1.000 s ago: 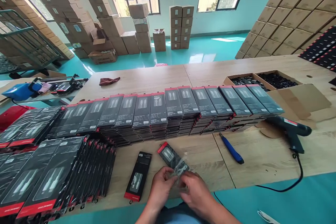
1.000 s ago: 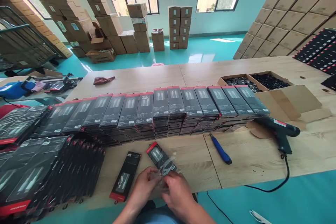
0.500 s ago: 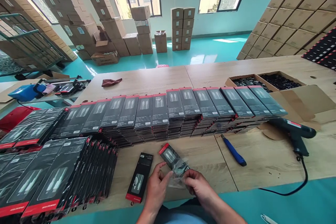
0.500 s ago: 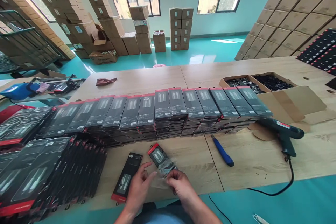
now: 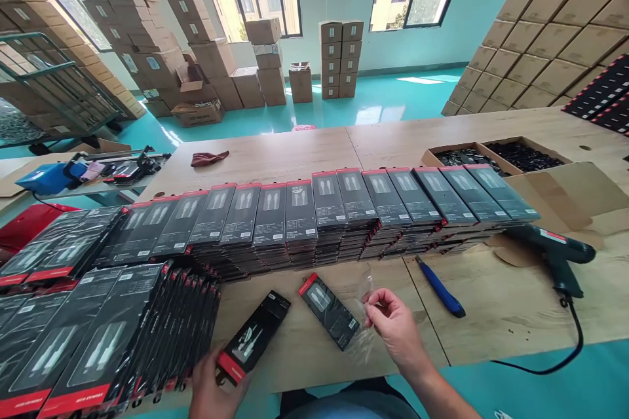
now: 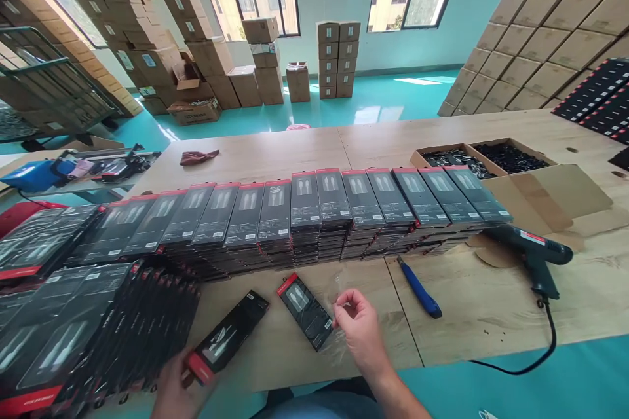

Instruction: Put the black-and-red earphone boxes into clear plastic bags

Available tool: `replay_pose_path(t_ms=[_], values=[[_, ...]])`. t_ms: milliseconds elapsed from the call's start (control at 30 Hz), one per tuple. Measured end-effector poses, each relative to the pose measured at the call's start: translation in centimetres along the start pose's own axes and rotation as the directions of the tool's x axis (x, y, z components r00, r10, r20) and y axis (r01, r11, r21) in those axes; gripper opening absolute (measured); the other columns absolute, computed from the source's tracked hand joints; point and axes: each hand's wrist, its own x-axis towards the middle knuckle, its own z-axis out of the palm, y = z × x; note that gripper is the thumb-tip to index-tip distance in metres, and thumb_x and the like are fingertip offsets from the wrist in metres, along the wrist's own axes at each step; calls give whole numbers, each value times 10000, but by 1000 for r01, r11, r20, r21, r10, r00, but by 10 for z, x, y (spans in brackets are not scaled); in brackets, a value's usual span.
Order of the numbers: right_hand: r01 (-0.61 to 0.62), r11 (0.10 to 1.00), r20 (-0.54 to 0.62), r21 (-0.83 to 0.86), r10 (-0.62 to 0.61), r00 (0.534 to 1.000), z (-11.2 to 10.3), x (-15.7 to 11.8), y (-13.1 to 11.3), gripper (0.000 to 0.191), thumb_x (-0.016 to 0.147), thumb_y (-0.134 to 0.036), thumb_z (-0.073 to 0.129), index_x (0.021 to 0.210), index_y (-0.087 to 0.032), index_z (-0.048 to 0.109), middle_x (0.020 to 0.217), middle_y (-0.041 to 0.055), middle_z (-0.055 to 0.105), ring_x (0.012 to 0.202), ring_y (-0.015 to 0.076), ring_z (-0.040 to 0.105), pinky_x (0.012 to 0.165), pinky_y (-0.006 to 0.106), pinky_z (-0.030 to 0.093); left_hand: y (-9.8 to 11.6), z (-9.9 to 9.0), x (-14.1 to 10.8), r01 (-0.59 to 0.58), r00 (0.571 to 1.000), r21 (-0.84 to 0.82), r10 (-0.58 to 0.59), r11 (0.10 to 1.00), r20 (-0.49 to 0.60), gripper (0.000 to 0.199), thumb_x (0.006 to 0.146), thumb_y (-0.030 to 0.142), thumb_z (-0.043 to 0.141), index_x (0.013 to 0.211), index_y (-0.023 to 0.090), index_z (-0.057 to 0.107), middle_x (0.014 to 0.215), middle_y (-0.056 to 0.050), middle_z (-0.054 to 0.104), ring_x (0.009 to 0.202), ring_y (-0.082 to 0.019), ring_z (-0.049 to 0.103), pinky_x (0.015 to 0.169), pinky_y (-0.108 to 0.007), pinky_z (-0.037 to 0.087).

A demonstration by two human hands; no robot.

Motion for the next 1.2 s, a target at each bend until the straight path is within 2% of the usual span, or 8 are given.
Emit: replay_pose_path(t_ms=[233, 467, 533, 633, 733, 833, 1033, 1200], values=[[86, 985, 198, -151, -55, 979, 31, -4, 17, 216, 702, -386, 718, 756, -204, 615, 705, 8, 603, 637, 180, 543, 578, 286, 439, 96, -44, -1, 46, 995, -573, 17, 818, 103, 957, 567, 465, 899, 1415, 320, 480, 1401, -113, 607, 1332, -409, 524, 1093, -560, 465], [209, 880, 357, -425, -50, 933, 36, 0, 33, 104, 718, -271, 610, 639, -214, 576, 577, -18, 537, 572, 169, 475, 562, 290, 348, 139, -35, 21, 338, 925, -833, 9, 438, 380, 812, 654, 797, 636, 1314, 324, 624, 1495, -79, 568, 1327, -438, 531, 1013, -605, 500], [267, 822, 359, -503, -82, 930, 37, 3, 35, 81, 728, -223, 594, 652, -221, 567, 619, -6, 553, 609, 182, 489, 586, 299, 332, 147, -24, 26, 492, 838, -748, -8, 447, 546, 680, 736, 720, 610, 1234, 262, 681, 1420, -109, 633, 1228, -395, 619, 968, -545, 532], [348, 725, 362, -595, -145, 921, 39, 6, 35, 101, 729, -128, 570, 692, -222, 576, 727, 23, 598, 680, 201, 517, 634, 314, 309, 153, 0, 21, 724, 608, -487, -117, 489, 786, 544, 782, 541, 679, 1154, 145, 709, 1063, -148, 782, 849, -262, 734, 737, -364, 582], [389, 651, 361, -652, -185, 914, 42, 9, 35, 161, 735, -62, 527, 731, -213, 582, 785, 44, 617, 698, 204, 517, 643, 322, 276, 148, 24, 7, 821, 456, -265, -301, 505, 838, 460, 777, 532, 692, 957, 110, 719, 655, -68, 725, 527, -169, 629, 534, -271, 507], [401, 614, 352, -680, -206, 913, 46, 12, 36, 173, 741, -48, 512, 757, -204, 585, 813, 54, 624, 696, 201, 516, 635, 321, 262, 142, 35, -2, 777, 430, -253, -192, 577, 882, 352, 681, 392, 750, 907, 128, 699, 666, -40, 702, 571, -161, 627, 549, -248, 486], [473, 624, 450, -622, -210, 868, 52, 18, 31, 138, 720, -63, 558, 725, -199, 581, 770, 25, 611, 673, 185, 536, 602, 295, 292, 156, 22, 8, 579, 328, -304, 125, 757, 936, 572, 614, 278, 792, 1161, 156, 680, 1000, -65, 735, 832, -189, 659, 739, -274, 506], [530, 670, 544, -520, -219, 810, 50, 13, 34, 165, 695, -49, 593, 733, -208, 605, 778, 5, 634, 676, 173, 558, 585, 273, 326, 151, 16, 18, 552, 253, -268, 148, 790, 956, 723, 632, 179, 702, 1347, 207, 600, 1165, -63, 723, 1008, -237, 653, 853, -328, 494]])
